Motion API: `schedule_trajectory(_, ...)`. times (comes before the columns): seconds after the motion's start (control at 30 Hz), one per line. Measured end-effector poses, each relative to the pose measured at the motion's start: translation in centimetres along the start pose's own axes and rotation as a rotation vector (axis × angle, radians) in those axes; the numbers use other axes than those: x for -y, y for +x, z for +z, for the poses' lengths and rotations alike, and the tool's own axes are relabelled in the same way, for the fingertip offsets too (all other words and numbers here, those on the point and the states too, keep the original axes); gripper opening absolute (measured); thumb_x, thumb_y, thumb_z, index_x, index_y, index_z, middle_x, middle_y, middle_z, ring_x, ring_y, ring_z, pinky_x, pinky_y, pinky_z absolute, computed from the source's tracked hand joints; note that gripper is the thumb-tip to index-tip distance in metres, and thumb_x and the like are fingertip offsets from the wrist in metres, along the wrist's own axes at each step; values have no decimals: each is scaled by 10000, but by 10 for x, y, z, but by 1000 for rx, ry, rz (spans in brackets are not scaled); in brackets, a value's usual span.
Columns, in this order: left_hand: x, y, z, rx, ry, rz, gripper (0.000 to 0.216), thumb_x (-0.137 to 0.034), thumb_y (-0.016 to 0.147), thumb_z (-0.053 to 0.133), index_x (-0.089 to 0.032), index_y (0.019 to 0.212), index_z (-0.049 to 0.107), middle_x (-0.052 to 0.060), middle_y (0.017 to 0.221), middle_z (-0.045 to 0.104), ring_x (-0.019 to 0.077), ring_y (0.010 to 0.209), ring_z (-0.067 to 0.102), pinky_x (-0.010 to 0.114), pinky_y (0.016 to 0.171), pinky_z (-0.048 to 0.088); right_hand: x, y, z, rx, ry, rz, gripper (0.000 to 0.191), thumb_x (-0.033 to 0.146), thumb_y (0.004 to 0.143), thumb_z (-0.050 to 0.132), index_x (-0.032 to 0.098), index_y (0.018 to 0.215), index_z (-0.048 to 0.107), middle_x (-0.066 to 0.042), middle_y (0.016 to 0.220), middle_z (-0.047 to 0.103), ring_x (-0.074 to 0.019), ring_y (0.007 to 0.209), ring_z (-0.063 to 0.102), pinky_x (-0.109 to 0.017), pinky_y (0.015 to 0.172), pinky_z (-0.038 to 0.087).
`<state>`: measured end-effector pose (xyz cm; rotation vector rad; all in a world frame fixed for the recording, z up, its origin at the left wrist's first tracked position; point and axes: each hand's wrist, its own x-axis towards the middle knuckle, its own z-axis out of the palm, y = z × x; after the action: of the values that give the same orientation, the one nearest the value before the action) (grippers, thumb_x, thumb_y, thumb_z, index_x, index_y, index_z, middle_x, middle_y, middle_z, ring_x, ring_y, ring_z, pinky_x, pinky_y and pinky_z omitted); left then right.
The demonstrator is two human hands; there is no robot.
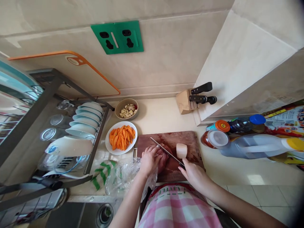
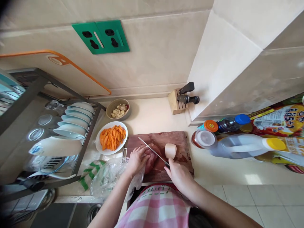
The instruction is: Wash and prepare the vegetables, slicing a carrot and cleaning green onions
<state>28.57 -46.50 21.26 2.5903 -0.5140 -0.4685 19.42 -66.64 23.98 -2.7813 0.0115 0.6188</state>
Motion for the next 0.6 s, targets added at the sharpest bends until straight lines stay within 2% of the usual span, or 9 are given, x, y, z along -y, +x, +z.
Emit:
schedule_trajectory(0.1, -2, 0, -1, -4, 4, -7, 337, -276, 794, 562, -285, 1129, 591, 47, 1225, 575, 261, 1126, 453, 417, 873, 383, 21, 34, -2, 32, -71, 9, 213, 332, 922, 405, 162, 1006, 502, -92, 761, 696, -227, 663, 679, -235, 488, 404)
schedule_trajectory(0.17, -3, 0, -1, -8, 6, -14, 339, -267, 785, 569, -296, 1121, 598, 43, 1222, 580, 263, 1117, 454, 422, 866, 383, 27, 43, 1, 21, -80, 2, 221, 344, 924, 403, 159, 1010, 490, -101, 784, 696, -231, 689, 682, -234, 496, 414)
schedule_trajectory(0.23, -2, -1, -1, -22, 3, -29, 341, -264, 776, 581, -310, 1113, 605, 36, 1206, 594, 266, 1103, 456, 432, 871, 378, 21, 34, 8, 14, -58, -7, 209, 335, 925, 402, 160, 1004, 484, -99, 777, 696, -229, 688, 683, -233, 499, 416)
schedule_trajectory(0.3, 0, -1, 0, -36, -6, -45, 328, -266, 771, 588, -318, 1094, 618, 32, 1194, 602, 271, 1104, 450, 443, 883, 371, 5, 12, 17, 17, -34, 0, 187, 318, 923, 406, 163, 986, 489, -97, 767, 697, -229, 672, 683, -233, 494, 409)
schedule_trajectory(0.37, 2, -1, 2, -41, -19, -53, 316, -264, 767, 594, -315, 1077, 628, 33, 1200, 599, 274, 1116, 439, 449, 893, 364, -13, -12, 24, 47, -32, 35, 177, 301, 918, 415, 157, 980, 496, -104, 751, 697, -236, 651, 683, -238, 482, 399)
schedule_trajectory(0.43, 4, -1, 5, -37, -35, -40, 312, -257, 766, 597, -313, 1071, 630, 31, 1196, 600, 269, 1113, 441, 444, 894, 362, -19, -23, 26, 84, -39, 77, 194, 304, 921, 407, 148, 994, 495, -110, 734, 695, -247, 648, 683, -245, 479, 399)
schedule_trajectory(0.5, 4, 0, 7, -33, -50, -3, 309, -245, 772, 591, -320, 1068, 630, 23, 1174, 610, 257, 1099, 452, 434, 892, 363, -10, -13, 22, 92, -17, 89, 214, 331, 928, 390, 156, 1004, 487, -109, 749, 696, -243, 672, 684, -246, 502, 413)
schedule_trajectory(0.6, 3, -1, 8, -39, -54, 42, 313, -237, 781, 580, -328, 1077, 622, 17, 1139, 622, 246, 1088, 466, 424, 887, 369, 21, 26, 9, 54, 53, 61, 245, 392, 929, 388, 177, 1018, 466, -97, 814, 693, -217, 729, 682, -242, 565, 441)
